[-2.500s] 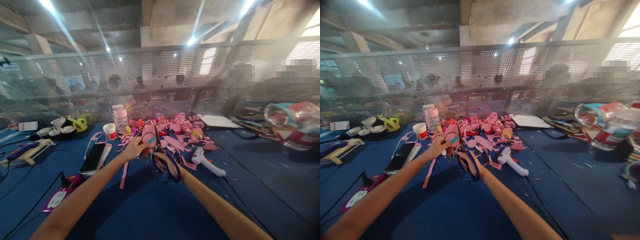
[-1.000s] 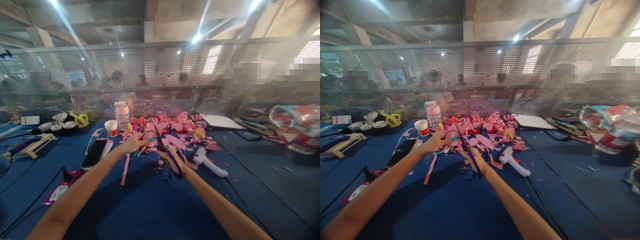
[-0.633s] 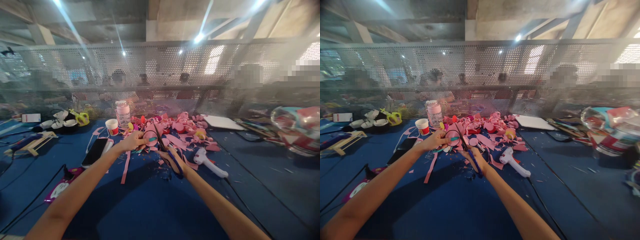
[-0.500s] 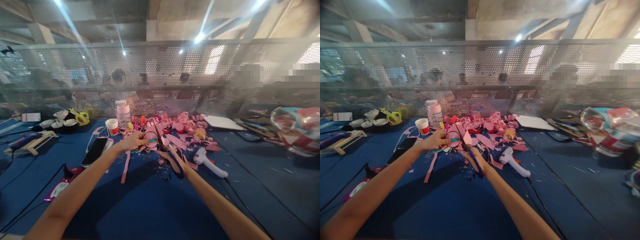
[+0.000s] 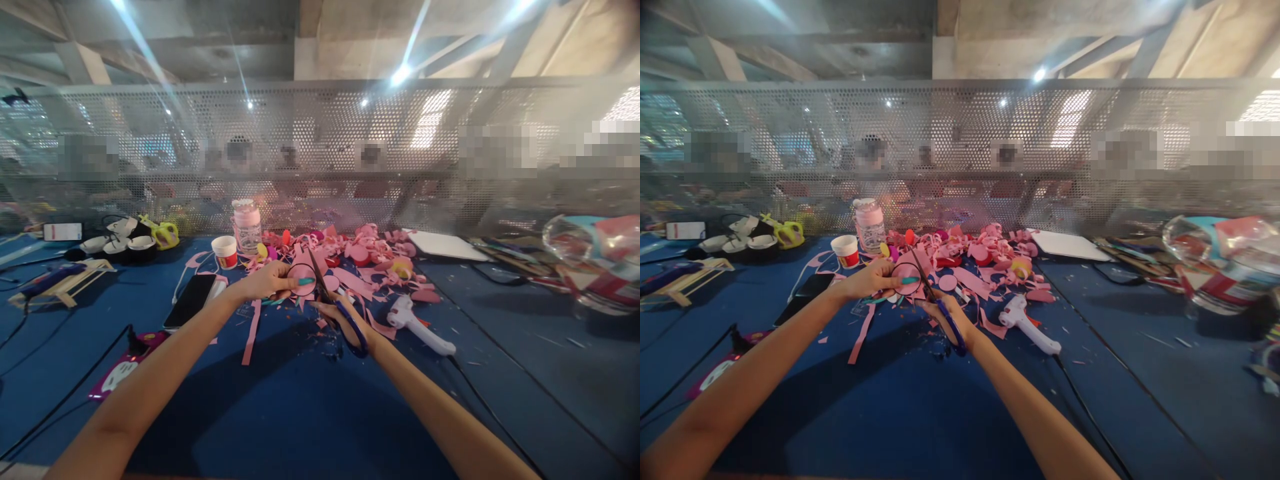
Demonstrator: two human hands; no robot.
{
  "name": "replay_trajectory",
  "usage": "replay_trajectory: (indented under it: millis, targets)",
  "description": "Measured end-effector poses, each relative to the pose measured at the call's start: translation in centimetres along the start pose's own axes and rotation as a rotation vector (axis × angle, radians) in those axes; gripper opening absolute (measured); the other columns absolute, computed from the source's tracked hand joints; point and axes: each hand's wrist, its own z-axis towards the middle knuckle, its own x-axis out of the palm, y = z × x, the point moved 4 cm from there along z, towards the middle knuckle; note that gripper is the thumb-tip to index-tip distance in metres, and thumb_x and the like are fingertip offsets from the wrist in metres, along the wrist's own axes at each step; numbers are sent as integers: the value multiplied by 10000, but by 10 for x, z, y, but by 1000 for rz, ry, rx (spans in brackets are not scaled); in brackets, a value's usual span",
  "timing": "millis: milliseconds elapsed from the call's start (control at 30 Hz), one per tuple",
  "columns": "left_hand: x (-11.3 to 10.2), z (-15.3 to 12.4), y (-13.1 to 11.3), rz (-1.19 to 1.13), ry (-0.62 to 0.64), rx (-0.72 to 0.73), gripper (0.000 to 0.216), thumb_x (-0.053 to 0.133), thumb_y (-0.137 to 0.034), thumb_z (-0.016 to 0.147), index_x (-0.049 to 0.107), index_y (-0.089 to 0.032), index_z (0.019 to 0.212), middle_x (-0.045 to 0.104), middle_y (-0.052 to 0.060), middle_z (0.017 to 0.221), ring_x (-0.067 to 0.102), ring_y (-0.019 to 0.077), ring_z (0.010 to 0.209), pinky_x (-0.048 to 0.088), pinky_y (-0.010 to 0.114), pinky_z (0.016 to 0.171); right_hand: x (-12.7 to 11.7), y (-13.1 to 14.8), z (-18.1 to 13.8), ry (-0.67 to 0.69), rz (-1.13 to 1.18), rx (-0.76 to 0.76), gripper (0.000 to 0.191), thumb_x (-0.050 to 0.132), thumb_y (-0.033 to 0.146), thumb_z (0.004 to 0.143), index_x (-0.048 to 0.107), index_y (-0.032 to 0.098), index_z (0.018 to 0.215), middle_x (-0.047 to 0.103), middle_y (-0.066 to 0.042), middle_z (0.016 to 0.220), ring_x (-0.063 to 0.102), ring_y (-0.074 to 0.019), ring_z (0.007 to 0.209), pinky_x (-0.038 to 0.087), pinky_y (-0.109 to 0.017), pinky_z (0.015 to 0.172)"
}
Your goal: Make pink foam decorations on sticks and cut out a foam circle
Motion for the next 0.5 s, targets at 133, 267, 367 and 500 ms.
replay_trajectory:
  millis: [133,267,367,500]
  targets:
    - [-1,-1,0,-1,7,5,371,595,-464,715,442,-150,589,450,-63,375,345,24,290,237,151,317,-2,-5,1,-12,-16,7,209,581,377,725,568,169,737,362,53,507,368,-99,503,291,-224,471]
    - [-1,-1,-1,22,16,7,370,577,-468,727,443,-152,587,442,-69,366,333,25,289,237,154,322,-1,-6,1,28,-36,20,230,567,399,739,574,169,734,358,55,487,383,-105,497,312,-228,479]
    - [-2,-1,-2,38,26,15,373,560,-470,738,443,-151,584,439,-71,358,327,25,288,237,156,327,-3,-6,2,9,-62,13,227,567,399,732,588,174,748,372,52,483,430,-122,530,348,-234,509]
    - [-4,-2,-1,63,48,26,362,550,-448,755,455,-145,580,446,-67,369,333,23,299,234,158,331,-5,-7,2,-28,-87,-16,250,582,398,705,607,169,801,467,31,557,494,-149,627,398,-253,578]
